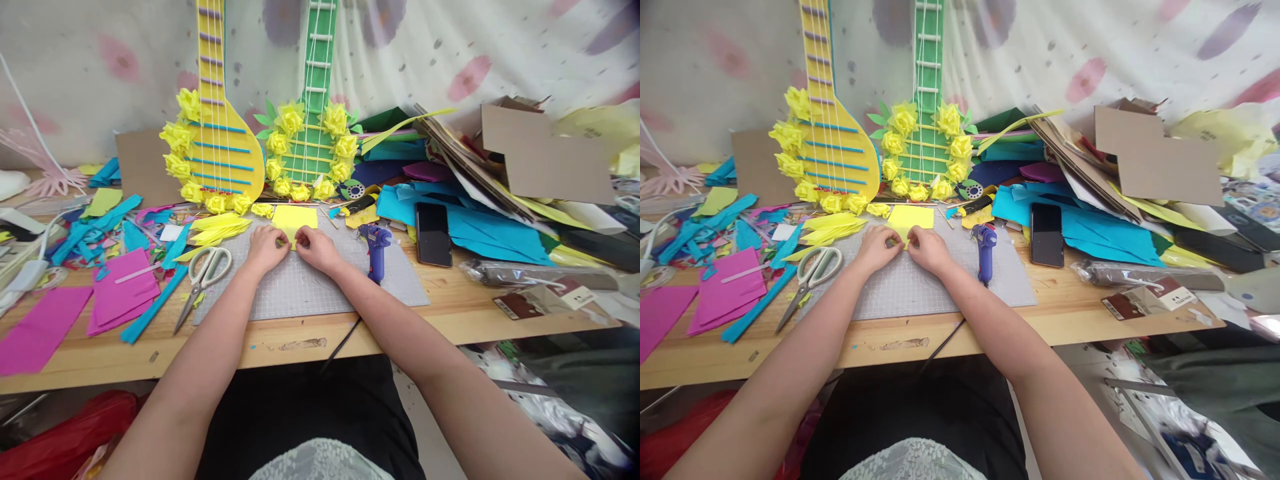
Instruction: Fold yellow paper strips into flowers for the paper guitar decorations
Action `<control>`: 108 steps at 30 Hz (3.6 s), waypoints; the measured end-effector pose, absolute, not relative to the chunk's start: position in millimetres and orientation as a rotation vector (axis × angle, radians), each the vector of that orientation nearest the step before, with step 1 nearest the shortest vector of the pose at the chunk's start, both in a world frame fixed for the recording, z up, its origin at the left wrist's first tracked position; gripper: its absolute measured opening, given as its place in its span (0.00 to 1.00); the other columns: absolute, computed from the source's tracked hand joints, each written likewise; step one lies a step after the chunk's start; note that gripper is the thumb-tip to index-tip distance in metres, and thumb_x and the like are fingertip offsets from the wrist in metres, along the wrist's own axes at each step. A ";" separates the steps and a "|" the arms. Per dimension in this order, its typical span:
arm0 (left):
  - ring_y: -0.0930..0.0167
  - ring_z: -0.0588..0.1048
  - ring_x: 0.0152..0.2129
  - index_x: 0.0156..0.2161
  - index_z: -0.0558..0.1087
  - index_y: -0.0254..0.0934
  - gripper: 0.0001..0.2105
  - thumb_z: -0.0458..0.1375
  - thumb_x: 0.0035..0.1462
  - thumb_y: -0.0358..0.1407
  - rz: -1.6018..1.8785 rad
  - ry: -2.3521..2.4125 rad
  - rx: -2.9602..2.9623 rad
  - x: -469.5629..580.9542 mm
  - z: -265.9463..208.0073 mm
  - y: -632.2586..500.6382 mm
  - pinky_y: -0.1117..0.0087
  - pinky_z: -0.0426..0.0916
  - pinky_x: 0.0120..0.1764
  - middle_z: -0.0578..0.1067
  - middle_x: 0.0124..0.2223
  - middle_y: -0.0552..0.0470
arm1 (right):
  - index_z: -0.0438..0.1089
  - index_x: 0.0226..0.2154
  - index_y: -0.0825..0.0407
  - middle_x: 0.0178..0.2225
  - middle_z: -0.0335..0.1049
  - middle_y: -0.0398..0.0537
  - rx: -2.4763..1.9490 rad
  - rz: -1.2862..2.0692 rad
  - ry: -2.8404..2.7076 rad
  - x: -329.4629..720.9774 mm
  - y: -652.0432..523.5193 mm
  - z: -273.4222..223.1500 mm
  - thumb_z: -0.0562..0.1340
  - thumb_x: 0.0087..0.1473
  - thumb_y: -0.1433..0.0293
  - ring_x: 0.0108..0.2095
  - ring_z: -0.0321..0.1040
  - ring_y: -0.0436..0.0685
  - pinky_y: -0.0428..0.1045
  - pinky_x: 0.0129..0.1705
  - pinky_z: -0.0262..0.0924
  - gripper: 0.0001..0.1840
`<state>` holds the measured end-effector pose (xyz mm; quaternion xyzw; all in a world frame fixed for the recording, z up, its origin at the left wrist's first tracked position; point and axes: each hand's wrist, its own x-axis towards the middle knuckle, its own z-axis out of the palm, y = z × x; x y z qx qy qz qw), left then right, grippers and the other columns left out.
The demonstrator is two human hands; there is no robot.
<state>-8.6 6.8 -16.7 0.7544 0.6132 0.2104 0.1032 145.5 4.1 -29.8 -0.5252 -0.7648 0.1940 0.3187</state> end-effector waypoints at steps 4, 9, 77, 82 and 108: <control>0.62 0.65 0.42 0.29 0.73 0.40 0.05 0.58 0.48 0.37 0.621 1.824 2.214 -7.5 -16.7 6.4 0.60 0.60 0.45 0.73 0.37 0.48 | 0.65 0.30 0.51 0.29 0.69 0.43 -1.350 0.463 -2.054 144.5 4.1 -30.5 0.58 0.47 0.71 0.32 0.62 0.51 0.47 0.35 0.55 0.04; 0.61 0.66 0.42 0.29 0.73 0.39 0.04 0.57 0.48 0.37 0.611 1.839 2.199 -6.6 -15.9 6.1 0.60 0.59 0.46 0.73 0.38 0.48 | 0.65 0.32 0.51 0.29 0.69 0.44 -1.384 0.414 -2.095 142.8 5.2 -31.8 0.57 0.47 0.73 0.33 0.62 0.52 0.48 0.37 0.54 0.06; 0.63 0.72 0.43 0.49 0.65 0.38 0.30 0.63 0.35 0.33 0.122 1.937 1.974 3.0 25.6 63.3 0.69 0.66 0.40 0.72 0.49 0.45 | 0.59 0.30 0.50 0.24 0.62 0.37 -1.190 1.188 -1.094 154.7 20.0 -28.2 0.53 0.41 0.74 0.26 0.61 0.46 0.45 0.32 0.58 0.08; 0.63 0.73 0.39 0.48 0.63 0.36 0.29 0.63 0.36 0.33 0.228 1.950 1.926 -0.6 17.7 60.8 0.67 0.66 0.36 0.74 0.45 0.44 | 0.58 0.31 0.50 0.24 0.62 0.37 -1.239 1.155 -1.136 154.0 24.0 -32.3 0.51 0.42 0.75 0.26 0.62 0.47 0.45 0.34 0.59 0.09; 0.64 0.65 0.47 0.35 0.72 0.40 0.07 0.59 0.48 0.36 0.767 1.616 2.265 -5.2 -25.0 7.4 0.61 0.58 0.52 0.71 0.42 0.50 | 0.66 0.38 0.53 0.31 0.68 0.45 -1.341 0.662 -1.975 164.5 10.8 -28.7 0.53 0.46 0.78 0.33 0.62 0.52 0.49 0.40 0.57 0.15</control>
